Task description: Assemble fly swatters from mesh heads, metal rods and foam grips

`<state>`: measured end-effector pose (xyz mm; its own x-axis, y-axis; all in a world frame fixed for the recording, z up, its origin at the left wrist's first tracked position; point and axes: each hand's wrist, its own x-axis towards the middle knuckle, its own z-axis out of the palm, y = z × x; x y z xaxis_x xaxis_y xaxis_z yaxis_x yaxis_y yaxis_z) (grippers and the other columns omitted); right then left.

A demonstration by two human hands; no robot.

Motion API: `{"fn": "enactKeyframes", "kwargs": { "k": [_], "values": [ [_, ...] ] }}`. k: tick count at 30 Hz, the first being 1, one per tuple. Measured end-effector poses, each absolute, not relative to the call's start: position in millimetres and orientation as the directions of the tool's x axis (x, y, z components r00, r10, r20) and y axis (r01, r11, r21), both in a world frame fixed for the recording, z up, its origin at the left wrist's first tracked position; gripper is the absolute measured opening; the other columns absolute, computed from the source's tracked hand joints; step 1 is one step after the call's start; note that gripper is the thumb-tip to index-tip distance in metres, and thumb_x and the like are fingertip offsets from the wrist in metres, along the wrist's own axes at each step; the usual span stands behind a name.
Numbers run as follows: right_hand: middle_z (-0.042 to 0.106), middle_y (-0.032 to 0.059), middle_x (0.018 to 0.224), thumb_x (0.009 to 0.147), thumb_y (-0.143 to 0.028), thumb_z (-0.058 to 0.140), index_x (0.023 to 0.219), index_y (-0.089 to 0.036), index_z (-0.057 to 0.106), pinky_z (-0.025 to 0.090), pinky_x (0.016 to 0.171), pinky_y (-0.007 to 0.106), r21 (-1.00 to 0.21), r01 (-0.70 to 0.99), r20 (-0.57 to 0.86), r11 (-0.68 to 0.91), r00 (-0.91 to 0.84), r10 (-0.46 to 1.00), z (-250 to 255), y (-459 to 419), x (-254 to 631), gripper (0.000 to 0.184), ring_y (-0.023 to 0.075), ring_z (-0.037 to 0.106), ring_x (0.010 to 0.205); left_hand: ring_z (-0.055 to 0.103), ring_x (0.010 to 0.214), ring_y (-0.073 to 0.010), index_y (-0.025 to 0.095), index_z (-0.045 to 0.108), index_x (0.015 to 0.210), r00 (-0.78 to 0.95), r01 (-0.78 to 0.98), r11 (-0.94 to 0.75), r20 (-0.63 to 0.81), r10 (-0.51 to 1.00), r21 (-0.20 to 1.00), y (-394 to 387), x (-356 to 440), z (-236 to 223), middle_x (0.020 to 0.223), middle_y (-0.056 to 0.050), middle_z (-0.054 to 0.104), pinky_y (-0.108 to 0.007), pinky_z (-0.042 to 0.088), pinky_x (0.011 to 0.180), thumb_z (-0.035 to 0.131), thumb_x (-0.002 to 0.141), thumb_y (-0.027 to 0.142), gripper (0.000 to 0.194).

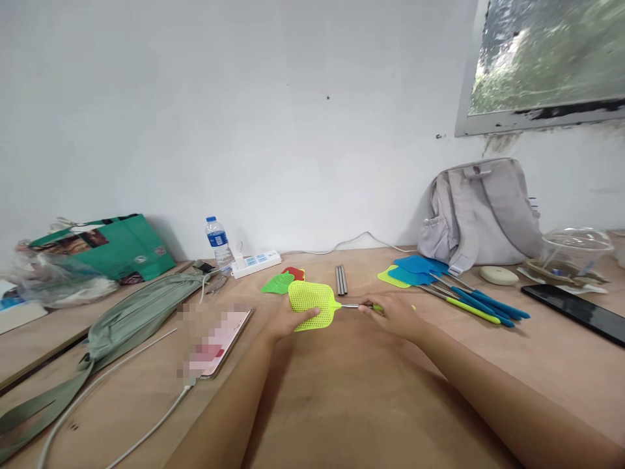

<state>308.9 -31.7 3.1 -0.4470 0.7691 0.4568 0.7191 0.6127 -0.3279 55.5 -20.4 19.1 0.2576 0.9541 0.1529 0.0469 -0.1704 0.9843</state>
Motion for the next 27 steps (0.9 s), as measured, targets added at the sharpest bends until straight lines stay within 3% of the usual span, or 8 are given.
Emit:
{"fn": "enactKeyframes", "kwargs": {
  "k": [5, 8, 11, 14, 17, 19, 22, 27],
  "values": [
    [0.066, 0.0038, 0.087, 0.085, -0.037, 0.038, 0.089, -0.023, 0.06, 0.042, 0.066, 0.029, -0.334, 0.731, 0.445, 0.596, -0.435, 0.783, 3, -33, 305, 0.026, 0.0187, 0.06, 0.079, 0.06, 0.089, -0.0241, 0.016, 0.057, 0.093, 0.278, 0.136, -0.19, 0.147, 0.949, 0.972, -18, 53, 20, 0.098, -0.01, 0.064, -0.039, 0.048, 0.08, 0.074, 0.056, 0.029, 0.042],
    [0.065, 0.0034, 0.084, 0.083, -0.036, 0.041, 0.09, -0.022, 0.057, 0.04, 0.063, 0.028, -0.339, 0.745, 0.462, 0.574, -0.4, 0.792, 6, -34, 304, 0.022, 0.0187, 0.059, 0.076, 0.056, 0.097, -0.0252, 0.017, 0.053, 0.101, 0.134, 0.27, -0.345, 0.319, 0.938, 0.899, -16, 54, 21, 0.103, -0.01, 0.06, -0.041, 0.045, 0.084, 0.073, 0.057, 0.03, 0.05],
    [0.064, 0.0017, 0.082, 0.077, -0.031, 0.049, 0.097, -0.023, 0.052, 0.039, 0.062, 0.027, -0.353, 0.761, 0.469, 0.544, -0.359, 0.807, 6, -33, 303, 0.022, 0.0183, 0.058, 0.074, 0.04, 0.117, -0.0274, 0.019, 0.044, 0.116, -0.061, 0.482, -0.546, 0.648, 0.759, 0.685, -13, 61, 17, 0.122, -0.012, 0.046, -0.046, 0.031, 0.097, 0.071, 0.06, 0.028, 0.063],
    [0.063, 0.001, 0.086, 0.073, -0.018, 0.049, 0.094, -0.023, 0.049, 0.037, 0.061, 0.025, -0.367, 0.77, 0.479, 0.523, -0.325, 0.815, 2, -32, 297, 0.022, 0.0166, 0.057, 0.073, 0.029, 0.125, -0.0261, 0.021, 0.047, 0.116, 0.125, 0.636, -0.666, 0.799, 0.588, 0.39, -16, 78, 10, 0.129, -0.011, 0.041, -0.046, 0.019, 0.104, 0.055, 0.074, 0.021, 0.043],
    [0.062, 0.0013, 0.083, 0.07, -0.015, 0.048, 0.091, -0.022, 0.047, 0.034, 0.057, 0.023, -0.389, 0.781, 0.487, 0.488, -0.275, 0.829, -2, -36, 287, 0.022, 0.016, 0.057, 0.07, 0.035, 0.122, -0.0213, 0.023, 0.05, 0.114, 0.536, 0.58, -0.803, 0.678, 0.503, 0.137, -25, 101, 3, 0.12, -0.008, 0.051, -0.04, 0.021, 0.104, 0.035, 0.081, 0.011, 0.038],
    [0.061, 0.0012, 0.076, 0.072, -0.017, 0.047, 0.09, -0.022, 0.045, 0.031, 0.053, 0.022, -0.408, 0.809, 0.473, 0.423, -0.209, 0.856, -3, -40, 280, 0.019, 0.0162, 0.056, 0.067, 0.043, 0.115, -0.0212, 0.022, 0.048, 0.116, 0.664, 0.56, -0.827, 0.573, 0.48, 0.043, -32, 114, 0, 0.113, -0.009, 0.055, -0.038, 0.027, 0.1, 0.031, 0.082, 0.009, 0.04],
    [0.062, 0.0014, 0.074, 0.074, -0.021, 0.045, 0.087, -0.021, 0.044, 0.028, 0.05, 0.022, -0.389, 0.852, 0.449, 0.351, -0.158, 0.88, -2, -46, 273, 0.013, 0.0166, 0.056, 0.065, 0.052, 0.098, -0.0236, 0.017, 0.044, 0.118, 0.676, 0.62, -0.783, 0.54, 0.502, -0.047, -38, 124, -1, 0.104, -0.012, 0.057, -0.037, 0.038, 0.085, 0.032, 0.083, 0.012, 0.037],
    [0.065, 0.0034, 0.076, 0.079, -0.028, 0.043, 0.085, -0.022, 0.051, 0.025, 0.05, 0.025, -0.186, 0.905, 0.431, 0.383, -0.275, 0.859, 9, -50, 270, 0.011, 0.0181, 0.058, 0.063, 0.054, 0.084, -0.0236, 0.014, 0.049, 0.106, 0.64, 0.668, -0.74, 0.568, 0.518, -0.078, -35, 118, 2, 0.09, -0.012, 0.059, -0.035, 0.04, 0.073, 0.034, 0.081, 0.012, 0.029]
  ]
}}
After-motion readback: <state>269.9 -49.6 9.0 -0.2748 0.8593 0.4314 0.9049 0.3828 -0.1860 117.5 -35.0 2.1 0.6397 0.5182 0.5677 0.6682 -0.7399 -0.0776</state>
